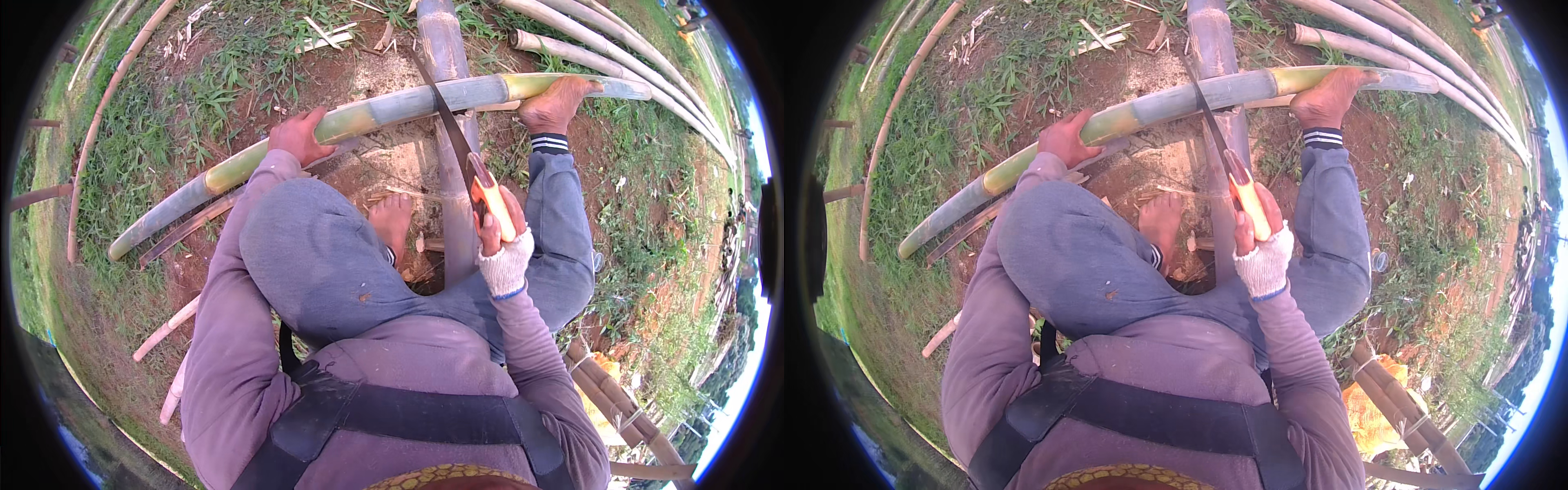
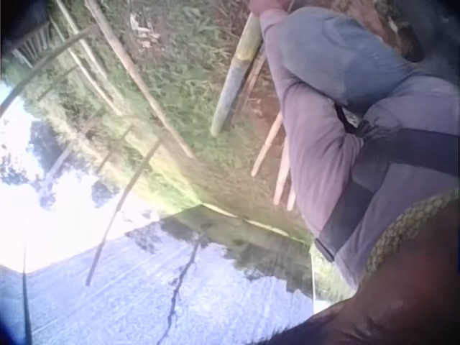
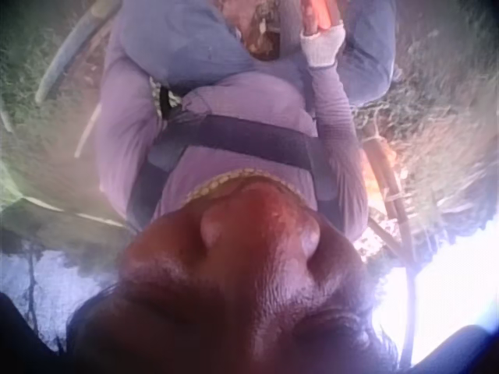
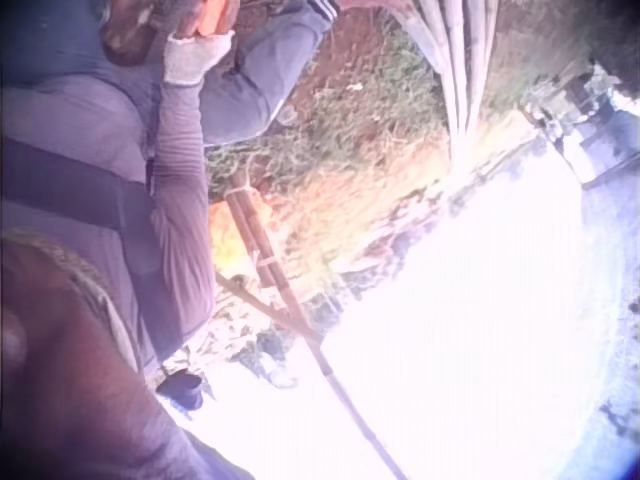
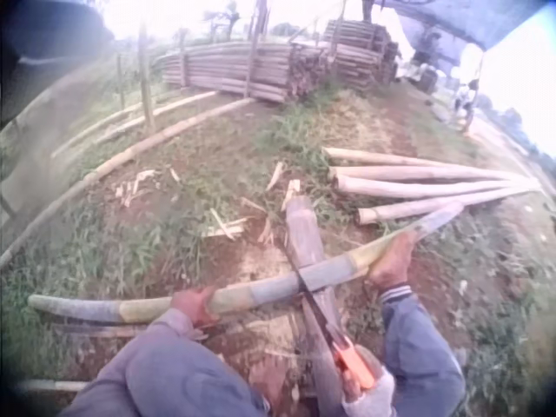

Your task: The person sits on the ground and uses a hand saw to cut long bamboo poles into shorter sections. They hold the bamboo with their left hand and saw with their right hand, placing cut pieces aside on the ground.

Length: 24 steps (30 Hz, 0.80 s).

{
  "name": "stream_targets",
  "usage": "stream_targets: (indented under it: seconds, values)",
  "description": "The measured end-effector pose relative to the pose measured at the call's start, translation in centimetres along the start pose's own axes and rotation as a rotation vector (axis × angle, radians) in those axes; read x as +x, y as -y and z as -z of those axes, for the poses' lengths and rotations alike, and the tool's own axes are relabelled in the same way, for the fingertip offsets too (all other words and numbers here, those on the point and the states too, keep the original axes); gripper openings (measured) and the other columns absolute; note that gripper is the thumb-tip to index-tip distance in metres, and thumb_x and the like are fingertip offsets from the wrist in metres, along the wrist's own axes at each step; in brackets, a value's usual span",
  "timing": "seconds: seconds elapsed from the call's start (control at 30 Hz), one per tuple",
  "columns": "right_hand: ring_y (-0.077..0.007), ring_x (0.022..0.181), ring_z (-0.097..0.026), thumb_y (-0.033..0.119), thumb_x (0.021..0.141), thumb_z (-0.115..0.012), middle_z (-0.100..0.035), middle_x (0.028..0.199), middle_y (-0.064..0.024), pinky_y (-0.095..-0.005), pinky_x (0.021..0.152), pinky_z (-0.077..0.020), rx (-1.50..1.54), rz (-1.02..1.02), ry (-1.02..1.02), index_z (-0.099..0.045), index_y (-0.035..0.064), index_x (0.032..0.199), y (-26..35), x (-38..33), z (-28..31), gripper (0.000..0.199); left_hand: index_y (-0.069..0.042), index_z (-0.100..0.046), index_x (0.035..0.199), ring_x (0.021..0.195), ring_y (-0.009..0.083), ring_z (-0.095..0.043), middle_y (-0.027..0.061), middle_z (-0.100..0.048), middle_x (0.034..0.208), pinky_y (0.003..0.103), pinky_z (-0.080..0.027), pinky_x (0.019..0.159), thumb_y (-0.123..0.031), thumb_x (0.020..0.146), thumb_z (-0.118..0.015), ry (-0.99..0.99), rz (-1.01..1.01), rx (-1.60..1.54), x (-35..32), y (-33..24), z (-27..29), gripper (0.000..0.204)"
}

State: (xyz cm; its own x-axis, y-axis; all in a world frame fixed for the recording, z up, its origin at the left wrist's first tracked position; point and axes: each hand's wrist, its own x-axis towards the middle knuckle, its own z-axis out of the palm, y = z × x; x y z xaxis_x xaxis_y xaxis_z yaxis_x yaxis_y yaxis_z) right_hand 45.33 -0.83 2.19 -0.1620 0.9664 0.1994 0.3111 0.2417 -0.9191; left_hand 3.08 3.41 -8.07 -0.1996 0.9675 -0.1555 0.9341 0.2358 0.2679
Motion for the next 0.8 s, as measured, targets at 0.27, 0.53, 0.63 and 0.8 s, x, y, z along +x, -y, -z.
stream_targets:
  seconds: [0.27, 0.53, 0.63, 0.8]
  values:
    - [-0.0260, 0.108, -0.074, 0.019, 0.104, -0.070, -0.072, 0.126, -0.0215, -0.0362, 0.093, -0.0589, -0.129, 0.109, -0.015, -0.057, -0.0019, 0.145, -3.6, 2.3, -1.3, 0.048, -0.028, -0.058, 0.148, 0.115, 0.0367, -0.073, 0.0113, -0.071, 0.136, 0.051, -0.058, 0.098, -0.052, 0.072, -0.091, -0.020, -0.027, 0.004, 0.0, -1.4, -0.8, 0.087]
    - [-0.0253, 0.111, -0.073, 0.016, 0.102, -0.068, -0.071, 0.130, -0.0206, -0.0354, 0.096, -0.0573, -0.124, 0.123, 0.007, -0.055, -0.0058, 0.147, 0.2, 0.6, 0.0, 0.051, -0.029, -0.057, 0.149, 0.116, 0.0370, -0.073, 0.0119, -0.071, 0.137, 0.051, -0.058, 0.098, -0.052, 0.071, -0.091, 0.031, 0.006, 0.015, -0.2, -0.7, 0.2, 0.088]
    - [-0.0299, 0.120, -0.070, 0.019, 0.102, -0.067, -0.066, 0.137, -0.0245, -0.0399, 0.102, -0.0570, -0.212, 0.080, 0.078, -0.050, -0.0070, 0.149, 0.0, -5.7, 5.1, 0.056, -0.029, -0.057, 0.149, 0.115, 0.0374, -0.073, 0.0122, -0.071, 0.137, 0.052, -0.058, 0.097, -0.053, 0.071, -0.091, 0.042, 0.029, 0.018, -0.6, -0.4, 0.1, 0.088]
    - [-0.0294, 0.107, -0.076, 0.018, 0.102, -0.071, -0.074, 0.121, -0.0224, -0.0387, 0.090, -0.0593, -0.200, 0.102, 0.003, -0.059, -0.0020, 0.143, -2.4, 4.5, -2.5, 0.047, -0.030, -0.058, 0.147, 0.117, 0.0360, -0.072, 0.0113, -0.072, 0.135, 0.051, -0.058, 0.099, -0.054, 0.071, -0.091, -0.002, -0.002, 0.012, -0.1, -1.4, -0.8, 0.086]
